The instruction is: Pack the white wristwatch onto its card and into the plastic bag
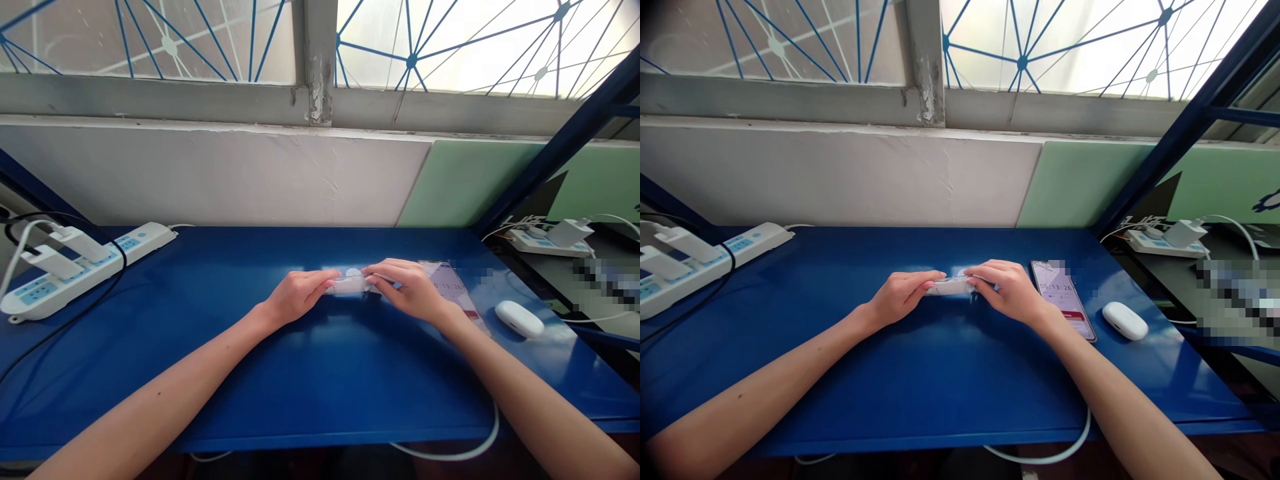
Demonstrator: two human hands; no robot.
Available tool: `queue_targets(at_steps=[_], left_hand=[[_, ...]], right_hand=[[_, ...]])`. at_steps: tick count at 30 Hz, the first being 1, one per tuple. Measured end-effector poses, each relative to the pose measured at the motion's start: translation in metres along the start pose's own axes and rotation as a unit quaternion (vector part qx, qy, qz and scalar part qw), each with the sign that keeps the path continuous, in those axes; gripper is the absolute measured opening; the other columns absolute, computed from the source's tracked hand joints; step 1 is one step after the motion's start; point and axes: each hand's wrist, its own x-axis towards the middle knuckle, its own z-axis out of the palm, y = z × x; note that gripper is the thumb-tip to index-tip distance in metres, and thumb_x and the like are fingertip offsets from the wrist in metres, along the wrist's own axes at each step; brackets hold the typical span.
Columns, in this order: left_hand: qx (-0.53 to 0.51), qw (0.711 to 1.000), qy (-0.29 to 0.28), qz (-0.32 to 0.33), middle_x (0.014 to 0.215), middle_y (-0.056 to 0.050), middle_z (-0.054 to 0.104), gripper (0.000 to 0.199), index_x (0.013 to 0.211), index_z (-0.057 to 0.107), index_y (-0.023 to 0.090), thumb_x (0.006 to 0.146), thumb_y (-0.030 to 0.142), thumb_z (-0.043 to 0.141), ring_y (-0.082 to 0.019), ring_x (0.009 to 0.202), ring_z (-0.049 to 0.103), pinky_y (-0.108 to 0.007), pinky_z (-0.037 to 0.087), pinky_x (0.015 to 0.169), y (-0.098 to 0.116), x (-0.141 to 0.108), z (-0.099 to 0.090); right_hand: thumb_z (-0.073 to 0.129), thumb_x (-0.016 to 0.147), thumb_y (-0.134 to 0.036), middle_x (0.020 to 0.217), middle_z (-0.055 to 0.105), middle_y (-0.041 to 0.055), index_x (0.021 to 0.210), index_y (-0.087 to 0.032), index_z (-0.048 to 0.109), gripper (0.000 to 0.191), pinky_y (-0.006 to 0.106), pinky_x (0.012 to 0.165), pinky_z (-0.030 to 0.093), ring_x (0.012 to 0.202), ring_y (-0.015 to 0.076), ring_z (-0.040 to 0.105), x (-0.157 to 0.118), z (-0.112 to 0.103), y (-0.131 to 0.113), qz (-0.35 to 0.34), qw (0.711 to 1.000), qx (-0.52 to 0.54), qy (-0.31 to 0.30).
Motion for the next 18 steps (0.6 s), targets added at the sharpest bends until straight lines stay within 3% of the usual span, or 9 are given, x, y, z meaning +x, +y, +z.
queue_targets(at_steps=[5,10,15,18], left_hand=[[0.004,0.999,0.030,-0.029,0.116,-0.007,0.070,0.034,0.124,0.059,0.020,0.101,0.033,0.037,-0.019,0.100,0.069,-0.030,0.057,0.084,0.003,0.002,0.001],[0.067,0.995,0.074,0.002,0.127,-0.009,0.063,0.031,0.125,0.058,0.021,0.096,0.029,0.050,-0.022,0.118,0.059,-0.037,0.049,0.100,0.005,0.006,0.000],[0.081,0.994,-0.064,0.045,0.140,-0.011,0.053,0.053,0.138,0.049,0.021,0.090,0.040,0.059,-0.028,0.132,0.046,-0.046,0.038,0.109,0.004,0.007,0.000],[0.076,0.990,-0.112,0.029,0.139,-0.012,0.054,0.059,0.137,0.051,0.021,0.086,0.045,0.064,-0.031,0.131,0.046,-0.048,0.037,0.109,0.002,0.007,0.001]], right_hand=[[0.056,0.091,-0.038,0.086,0.076,0.0038,0.089,-0.023,0.073,0.023,0.032,0.067,0.055,0.075,0.0211,0.070,0.002,0.001,-0.005,0.096,0.995,0.034,0.023],[0.058,0.089,-0.040,0.089,0.075,0.0030,0.093,-0.022,0.071,0.022,0.030,0.060,0.053,0.074,0.0203,0.069,0.005,0.002,-0.001,0.150,0.986,0.065,0.025],[0.055,0.091,-0.042,0.092,0.074,0.0043,0.100,-0.022,0.067,0.025,0.031,0.056,0.051,0.072,0.0202,0.067,0.005,0.007,0.007,0.159,0.986,0.047,-0.008],[0.052,0.092,-0.040,0.105,0.072,0.0073,0.113,-0.022,0.062,0.030,0.037,0.071,0.056,0.090,0.0243,0.068,0.002,0.008,0.013,0.132,0.990,0.007,-0.043]])
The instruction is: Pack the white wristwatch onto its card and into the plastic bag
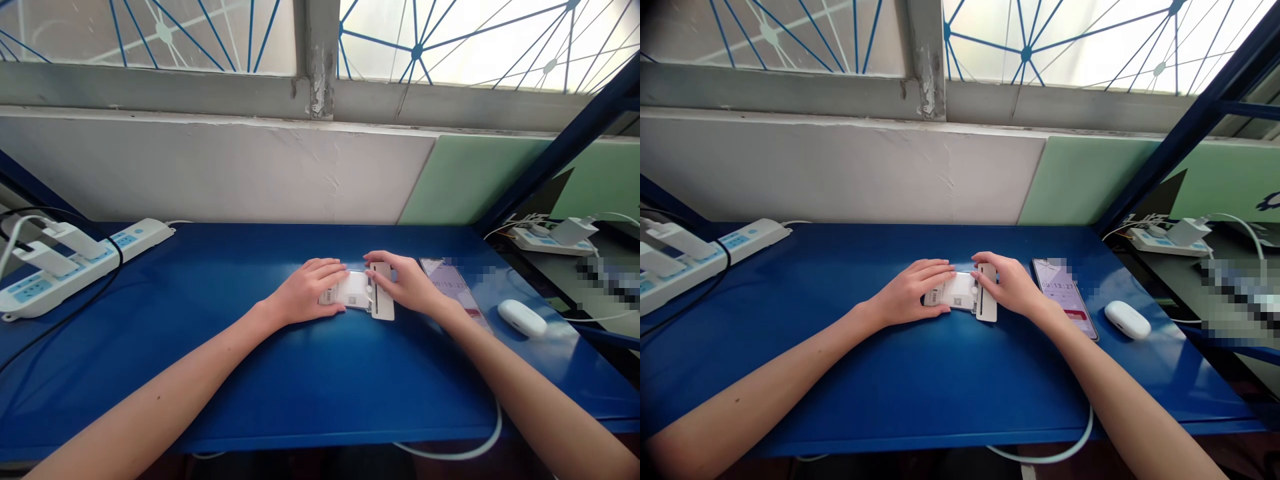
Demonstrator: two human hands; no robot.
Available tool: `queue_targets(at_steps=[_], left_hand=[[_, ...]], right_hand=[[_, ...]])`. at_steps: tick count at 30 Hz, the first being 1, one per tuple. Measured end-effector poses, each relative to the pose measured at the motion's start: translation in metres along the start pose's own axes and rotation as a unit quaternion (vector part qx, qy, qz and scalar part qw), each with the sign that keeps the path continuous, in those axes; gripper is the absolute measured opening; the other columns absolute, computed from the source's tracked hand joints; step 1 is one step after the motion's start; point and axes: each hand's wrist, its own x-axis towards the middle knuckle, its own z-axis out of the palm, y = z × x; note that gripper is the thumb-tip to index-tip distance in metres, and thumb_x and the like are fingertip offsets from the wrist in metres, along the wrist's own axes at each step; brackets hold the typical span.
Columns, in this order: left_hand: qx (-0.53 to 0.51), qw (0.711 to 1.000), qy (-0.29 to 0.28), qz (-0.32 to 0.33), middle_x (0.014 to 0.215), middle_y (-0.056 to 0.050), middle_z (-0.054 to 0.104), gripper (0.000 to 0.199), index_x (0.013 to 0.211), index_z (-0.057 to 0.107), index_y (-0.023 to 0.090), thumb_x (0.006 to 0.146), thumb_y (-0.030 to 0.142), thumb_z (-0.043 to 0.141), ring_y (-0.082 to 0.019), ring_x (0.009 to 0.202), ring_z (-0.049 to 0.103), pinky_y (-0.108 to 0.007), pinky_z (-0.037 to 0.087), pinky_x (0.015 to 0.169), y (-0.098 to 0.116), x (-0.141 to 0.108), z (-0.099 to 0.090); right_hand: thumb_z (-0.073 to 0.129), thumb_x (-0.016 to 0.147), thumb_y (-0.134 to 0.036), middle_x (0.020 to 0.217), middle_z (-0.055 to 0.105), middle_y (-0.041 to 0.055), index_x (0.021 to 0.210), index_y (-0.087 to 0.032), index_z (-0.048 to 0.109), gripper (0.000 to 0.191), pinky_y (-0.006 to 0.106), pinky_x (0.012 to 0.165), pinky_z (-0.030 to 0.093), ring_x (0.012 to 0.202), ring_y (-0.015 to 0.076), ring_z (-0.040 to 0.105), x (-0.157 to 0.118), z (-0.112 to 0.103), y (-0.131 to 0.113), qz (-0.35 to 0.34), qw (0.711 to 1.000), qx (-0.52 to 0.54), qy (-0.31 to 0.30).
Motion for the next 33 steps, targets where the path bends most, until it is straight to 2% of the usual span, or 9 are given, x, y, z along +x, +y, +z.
queue_targets(at_steps=[4,7,11,13,18,21,24,30,33], left_hand=[[-0.024,0.999,-0.021,-0.039,0.137,-0.010,0.057,0.054,0.133,0.056,0.023,0.084,0.043,0.067,-0.030,0.126,0.052,-0.046,0.040,0.106,-0.001,-0.001,0.002],[-0.041,0.997,-0.028,-0.055,0.136,-0.009,0.057,0.054,0.132,0.057,0.022,0.084,0.045,0.067,-0.030,0.124,0.052,-0.045,0.040,0.105,0.000,0.000,0.001],[-0.040,0.996,-0.034,-0.070,0.130,-0.011,0.060,0.057,0.131,0.057,0.019,0.084,0.048,0.067,-0.030,0.120,0.053,-0.043,0.042,0.103,0.001,0.001,-0.001],[-0.030,0.996,-0.046,-0.073,0.133,-0.011,0.058,0.059,0.135,0.053,0.018,0.086,0.050,0.062,-0.030,0.123,0.051,-0.043,0.039,0.105,0.002,0.001,-0.001],[-0.001,0.988,-0.122,-0.099,0.155,-0.013,0.032,0.070,0.150,0.031,0.015,0.095,0.057,0.042,-0.030,0.144,0.026,-0.046,0.021,0.116,0.000,0.000,0.000],[0.003,0.982,-0.155,-0.110,0.159,-0.010,0.023,0.071,0.153,0.024,0.017,0.097,0.059,0.034,-0.028,0.147,0.015,-0.045,0.013,0.118,-0.001,0.000,-0.001],[0.007,0.980,-0.158,-0.119,0.158,-0.010,0.024,0.071,0.152,0.025,0.017,0.097,0.060,0.033,-0.028,0.147,0.016,-0.044,0.013,0.119,0.000,0.000,-0.001],[0.022,0.986,-0.110,-0.123,0.152,-0.012,0.037,0.070,0.147,0.037,0.014,0.094,0.059,0.040,-0.028,0.143,0.027,-0.042,0.021,0.118,0.001,-0.002,0.002],[0.027,0.987,-0.099,-0.122,0.151,-0.013,0.040,0.070,0.145,0.040,0.012,0.094,0.058,0.042,-0.028,0.142,0.029,-0.042,0.023,0.117,0.002,-0.003,0.003]], right_hand=[[0.049,0.094,-0.042,0.123,0.064,0.0105,0.126,-0.023,0.056,0.038,0.047,0.095,0.050,0.114,0.0288,0.060,-0.001,-0.003,0.004,-0.055,0.995,-0.074,-0.047],[0.050,0.091,-0.051,0.134,0.058,0.0128,0.133,-0.022,0.053,0.051,0.049,0.102,0.046,0.125,0.0314,0.052,-0.004,-0.007,0.001,-0.077,0.986,-0.107,-0.104],[0.052,0.085,-0.065,0.146,0.047,0.0181,0.144,-0.014,0.041,0.079,0.052,0.109,0.039,0.137,0.0349,0.041,-0.007,-0.008,0.000,-0.061,0.974,-0.117,-0.182],[0.051,0.083,-0.068,0.151,0.040,0.0195,0.148,-0.011,0.036,0.087,0.053,0.112,0.034,0.141,0.0354,0.034,-0.008,-0.006,0.002,-0.055,0.971,-0.116,-0.203],[0.048,0.082,-0.072,0.155,0.030,0.0175,0.150,-0.012,0.031,0.092,0.054,0.115,0.027,0.144,0.0343,0.024,-0.008,-0.003,0.005,-0.040,0.967,-0.121,-0.220],[0.046,0.083,-0.073,0.157,0.026,0.0167,0.151,-0.011,0.031,0.093,0.053,0.117,0.025,0.145,0.0337,0.022,-0.007,-0.003,0.003,-0.031,0.965,-0.127,-0.227],[0.046,0.082,-0.074,0.158,0.023,0.0159,0.151,-0.011,0.030,0.095,0.054,0.117,0.024,0.146,0.0346,0.019,-0.006,-0.005,0.001,-0.018,0.964,-0.128,-0.231],[0.051,0.078,-0.075,0.160,0.019,0.0150,0.154,-0.010,0.020,0.105,0.050,0.118,0.023,0.147,0.0343,0.015,-0.006,-0.010,0.006,0.008,0.962,-0.137,-0.237],[0.052,0.074,-0.079,0.159,0.021,0.0156,0.153,-0.009,0.021,0.110,0.050,0.117,0.025,0.147,0.0349,0.014,-0.007,-0.012,0.009,0.006,0.961,-0.136,-0.239]])
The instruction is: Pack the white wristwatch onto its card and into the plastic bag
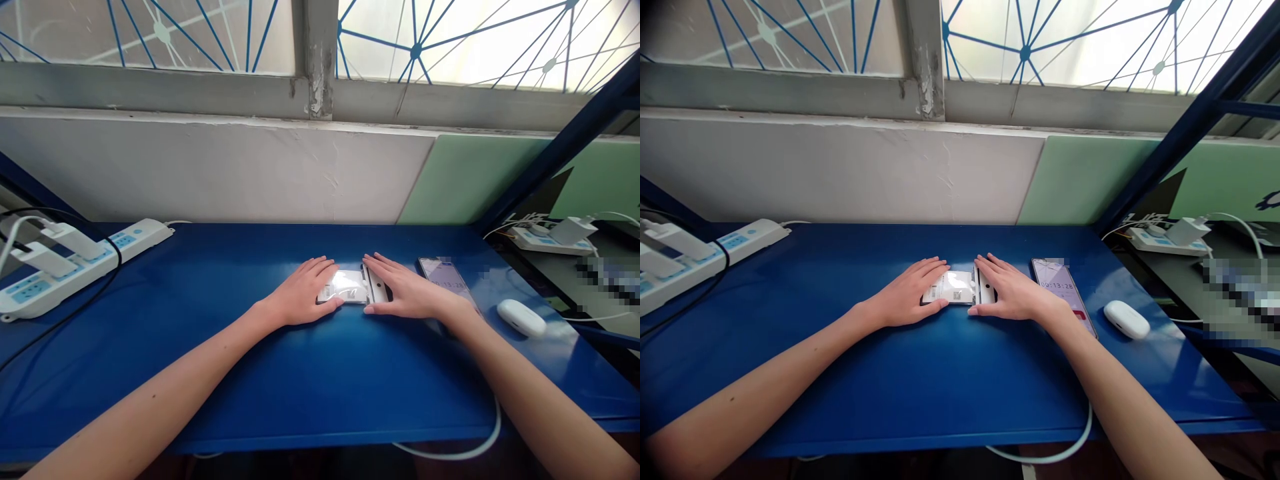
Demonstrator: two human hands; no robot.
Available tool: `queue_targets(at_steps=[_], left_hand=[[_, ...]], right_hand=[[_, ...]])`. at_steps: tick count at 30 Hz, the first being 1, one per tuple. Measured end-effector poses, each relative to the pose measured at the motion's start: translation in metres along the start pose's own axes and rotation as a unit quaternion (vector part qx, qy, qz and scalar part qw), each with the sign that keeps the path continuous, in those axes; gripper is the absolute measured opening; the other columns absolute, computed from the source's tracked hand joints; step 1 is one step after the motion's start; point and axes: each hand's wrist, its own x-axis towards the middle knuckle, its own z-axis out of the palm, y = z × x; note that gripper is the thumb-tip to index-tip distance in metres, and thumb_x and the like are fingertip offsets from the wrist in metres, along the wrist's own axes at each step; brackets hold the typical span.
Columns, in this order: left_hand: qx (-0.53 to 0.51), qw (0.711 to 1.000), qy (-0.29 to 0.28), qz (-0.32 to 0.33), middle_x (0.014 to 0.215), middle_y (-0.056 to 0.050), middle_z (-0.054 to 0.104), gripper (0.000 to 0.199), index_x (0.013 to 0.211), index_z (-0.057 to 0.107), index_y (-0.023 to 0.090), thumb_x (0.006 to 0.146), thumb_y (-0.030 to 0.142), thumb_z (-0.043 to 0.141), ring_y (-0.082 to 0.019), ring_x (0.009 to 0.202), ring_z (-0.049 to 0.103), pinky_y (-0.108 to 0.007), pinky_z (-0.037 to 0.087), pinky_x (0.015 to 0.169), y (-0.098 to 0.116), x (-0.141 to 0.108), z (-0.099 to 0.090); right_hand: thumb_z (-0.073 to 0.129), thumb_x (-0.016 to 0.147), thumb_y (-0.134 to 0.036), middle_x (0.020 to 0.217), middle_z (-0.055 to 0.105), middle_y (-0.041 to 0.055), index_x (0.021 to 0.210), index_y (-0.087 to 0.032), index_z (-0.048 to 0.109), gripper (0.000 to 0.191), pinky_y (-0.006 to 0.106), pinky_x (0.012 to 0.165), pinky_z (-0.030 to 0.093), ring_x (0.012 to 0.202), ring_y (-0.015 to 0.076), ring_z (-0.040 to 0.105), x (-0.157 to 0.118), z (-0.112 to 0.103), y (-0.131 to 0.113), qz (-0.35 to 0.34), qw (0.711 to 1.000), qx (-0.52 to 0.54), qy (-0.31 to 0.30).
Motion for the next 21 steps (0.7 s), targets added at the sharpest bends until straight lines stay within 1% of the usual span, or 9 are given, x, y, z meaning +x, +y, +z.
queue_targets(at_steps=[5,11,21], left_hand=[[0.007,1.000,-0.007,-0.005,0.152,-0.013,0.037,0.071,0.146,0.038,0.012,0.094,0.059,0.041,-0.030,0.143,0.028,-0.043,0.023,0.117,0.0002,0.0005,-0.0008],[0.014,1.000,-0.022,-0.007,0.153,-0.011,0.036,0.071,0.147,0.037,0.013,0.094,0.060,0.037,-0.029,0.143,0.027,-0.043,0.023,0.117,0.0006,0.0014,-0.0019],[0.020,1.000,-0.020,-0.005,0.153,-0.011,0.036,0.071,0.148,0.036,0.013,0.095,0.061,0.036,-0.028,0.143,0.027,-0.042,0.023,0.117,0.0004,0.0013,-0.0012]], right_hand=[[0.053,0.073,-0.079,0.159,0.022,0.0149,0.153,-0.010,0.025,0.109,0.050,0.117,0.026,0.147,0.0362,0.015,0.0003,0.0013,0.0012,0.001,1.000,0.002,0.000],[0.051,0.073,-0.080,0.159,0.021,0.0169,0.151,-0.005,0.026,0.111,0.049,0.118,0.025,0.147,0.0356,0.016,0.0006,0.0004,-0.0015,0.006,1.000,-0.012,-0.011],[0.053,0.073,-0.079,0.158,0.023,0.0169,0.151,-0.007,0.028,0.110,0.050,0.117,0.026,0.146,0.0361,0.017,0.0001,-0.0001,-0.0010,-0.001,1.000,-0.006,-0.002]])
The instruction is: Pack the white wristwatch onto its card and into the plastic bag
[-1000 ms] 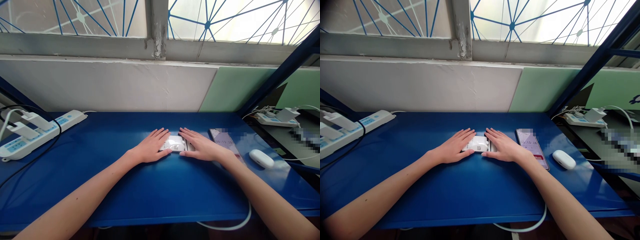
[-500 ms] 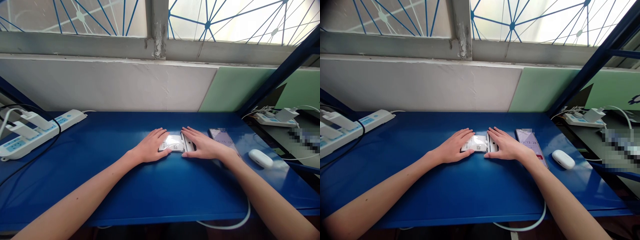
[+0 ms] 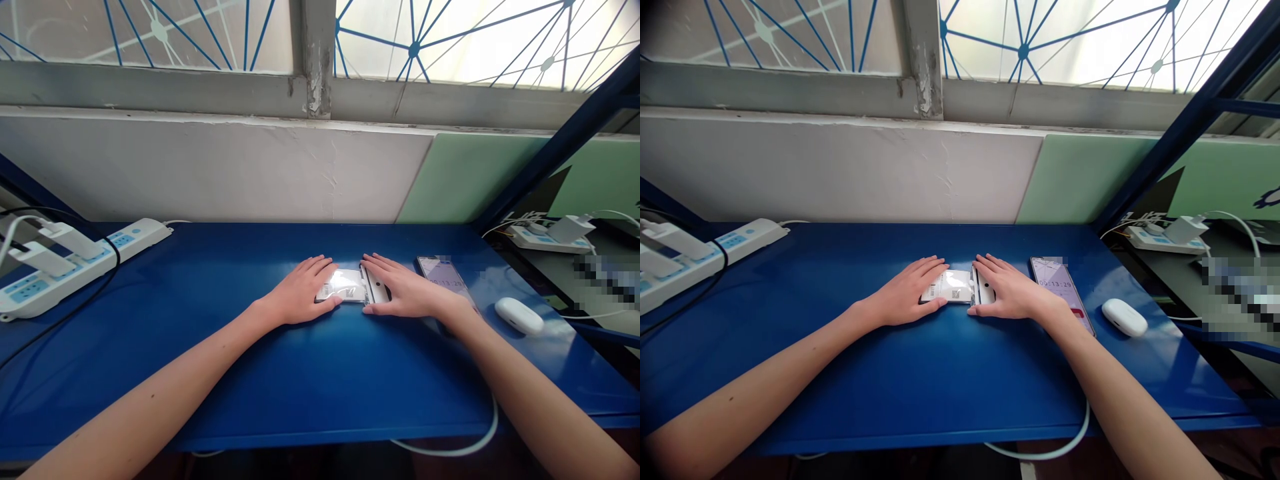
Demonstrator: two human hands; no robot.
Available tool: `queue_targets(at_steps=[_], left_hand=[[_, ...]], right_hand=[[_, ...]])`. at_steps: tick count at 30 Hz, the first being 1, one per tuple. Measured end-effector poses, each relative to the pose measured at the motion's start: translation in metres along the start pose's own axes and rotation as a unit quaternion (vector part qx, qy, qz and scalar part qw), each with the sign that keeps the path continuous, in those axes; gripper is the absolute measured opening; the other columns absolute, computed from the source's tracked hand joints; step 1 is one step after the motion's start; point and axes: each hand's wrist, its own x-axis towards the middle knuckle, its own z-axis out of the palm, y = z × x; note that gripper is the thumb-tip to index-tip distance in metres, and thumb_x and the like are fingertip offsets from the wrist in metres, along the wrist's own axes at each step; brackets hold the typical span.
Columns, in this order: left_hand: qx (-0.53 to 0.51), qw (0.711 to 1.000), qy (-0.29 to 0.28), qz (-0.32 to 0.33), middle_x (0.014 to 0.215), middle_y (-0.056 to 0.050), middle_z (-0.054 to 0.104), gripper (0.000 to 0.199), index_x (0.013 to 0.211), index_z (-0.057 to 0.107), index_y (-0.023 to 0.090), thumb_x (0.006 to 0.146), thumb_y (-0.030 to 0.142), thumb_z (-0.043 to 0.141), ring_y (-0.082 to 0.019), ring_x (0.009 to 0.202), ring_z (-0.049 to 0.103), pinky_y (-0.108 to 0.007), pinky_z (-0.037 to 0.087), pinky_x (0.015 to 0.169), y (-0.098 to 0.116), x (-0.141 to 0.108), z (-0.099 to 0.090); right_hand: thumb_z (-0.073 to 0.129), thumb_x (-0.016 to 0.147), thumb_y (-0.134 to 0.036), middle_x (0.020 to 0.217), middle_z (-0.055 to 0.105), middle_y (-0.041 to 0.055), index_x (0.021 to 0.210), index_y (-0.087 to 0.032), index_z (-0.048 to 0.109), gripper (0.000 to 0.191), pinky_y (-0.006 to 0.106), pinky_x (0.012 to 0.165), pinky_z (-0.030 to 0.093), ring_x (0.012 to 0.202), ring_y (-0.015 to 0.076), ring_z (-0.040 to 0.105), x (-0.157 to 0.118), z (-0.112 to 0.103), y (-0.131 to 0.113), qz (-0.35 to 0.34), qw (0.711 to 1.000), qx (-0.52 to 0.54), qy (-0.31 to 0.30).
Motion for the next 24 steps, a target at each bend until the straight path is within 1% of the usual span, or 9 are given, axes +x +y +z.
queue_targets(at_steps=[2,5,7,11,15,18,21,24], left_hand=[[0.005,1.000,0.000,-0.009,0.153,-0.012,0.035,0.075,0.148,0.035,0.011,0.094,0.062,0.036,-0.029,0.143,0.027,-0.042,0.022,0.118,0.001,0.000,0.001],[0.020,0.999,0.002,-0.040,0.154,-0.016,0.033,0.085,0.148,0.033,0.006,0.090,0.068,0.037,-0.032,0.144,0.024,-0.046,0.019,0.118,0.002,0.001,0.002],[0.025,0.998,-0.002,-0.054,0.155,-0.016,0.030,0.088,0.149,0.032,0.006,0.089,0.071,0.035,-0.033,0.145,0.022,-0.047,0.018,0.118,0.002,0.001,0.001],[0.018,0.998,-0.036,-0.050,0.157,-0.012,0.026,0.089,0.150,0.031,0.013,0.087,0.076,0.032,-0.032,0.146,0.019,-0.048,0.015,0.118,-0.003,0.000,-0.005],[0.004,0.997,-0.079,-0.025,0.160,-0.008,0.019,0.089,0.153,0.026,0.019,0.086,0.078,0.033,-0.030,0.147,0.014,-0.047,0.011,0.119,-0.012,-0.001,-0.013],[-0.008,0.997,-0.081,-0.017,0.160,-0.007,0.018,0.088,0.153,0.024,0.022,0.086,0.077,0.035,-0.030,0.147,0.013,-0.047,0.010,0.118,-0.016,-0.002,-0.015],[-0.021,0.997,-0.071,-0.016,0.160,-0.007,0.020,0.083,0.152,0.029,0.026,0.086,0.076,0.039,-0.032,0.147,0.015,-0.049,0.012,0.118,-0.017,-0.002,-0.014],[-0.031,0.998,-0.056,-0.013,0.159,-0.008,0.024,0.080,0.149,0.035,0.028,0.085,0.075,0.043,-0.033,0.146,0.018,-0.050,0.014,0.117,-0.018,-0.002,-0.013]], right_hand=[[0.054,0.072,-0.079,0.158,0.023,0.0182,0.151,-0.007,0.028,0.110,0.050,0.117,0.026,0.146,0.0366,0.019,-0.001,-0.002,-0.001,0.001,1.000,0.002,0.000],[0.053,0.071,-0.080,0.158,0.021,0.0209,0.151,-0.004,0.026,0.114,0.050,0.116,0.027,0.145,0.0371,0.019,-0.002,-0.004,-0.001,0.013,1.000,-0.003,-0.002],[0.052,0.071,-0.081,0.158,0.019,0.0219,0.151,-0.002,0.025,0.116,0.050,0.116,0.027,0.146,0.0370,0.018,-0.002,-0.003,0.000,0.019,1.000,-0.010,-0.004],[0.052,0.070,-0.082,0.158,0.020,0.0222,0.151,-0.002,0.025,0.116,0.049,0.117,0.026,0.146,0.0372,0.018,-0.002,-0.002,0.001,0.016,1.000,-0.013,-0.003],[0.051,0.071,-0.081,0.158,0.021,0.0222,0.151,-0.004,0.026,0.114,0.051,0.116,0.027,0.145,0.0380,0.019,-0.002,-0.003,-0.001,0.018,1.000,-0.012,-0.004],[0.051,0.072,-0.081,0.157,0.022,0.0231,0.151,-0.003,0.026,0.114,0.051,0.116,0.027,0.145,0.0383,0.019,-0.002,-0.005,-0.002,0.020,1.000,-0.011,-0.008],[0.051,0.071,-0.081,0.157,0.019,0.0251,0.152,-0.002,0.018,0.118,0.052,0.115,0.027,0.145,0.0383,0.020,-0.003,-0.004,-0.001,0.019,1.000,-0.005,-0.004],[0.053,0.071,-0.080,0.158,0.017,0.0247,0.154,-0.005,0.010,0.120,0.053,0.115,0.028,0.145,0.0386,0.019,-0.003,-0.001,0.002,0.015,1.000,0.004,0.004]])
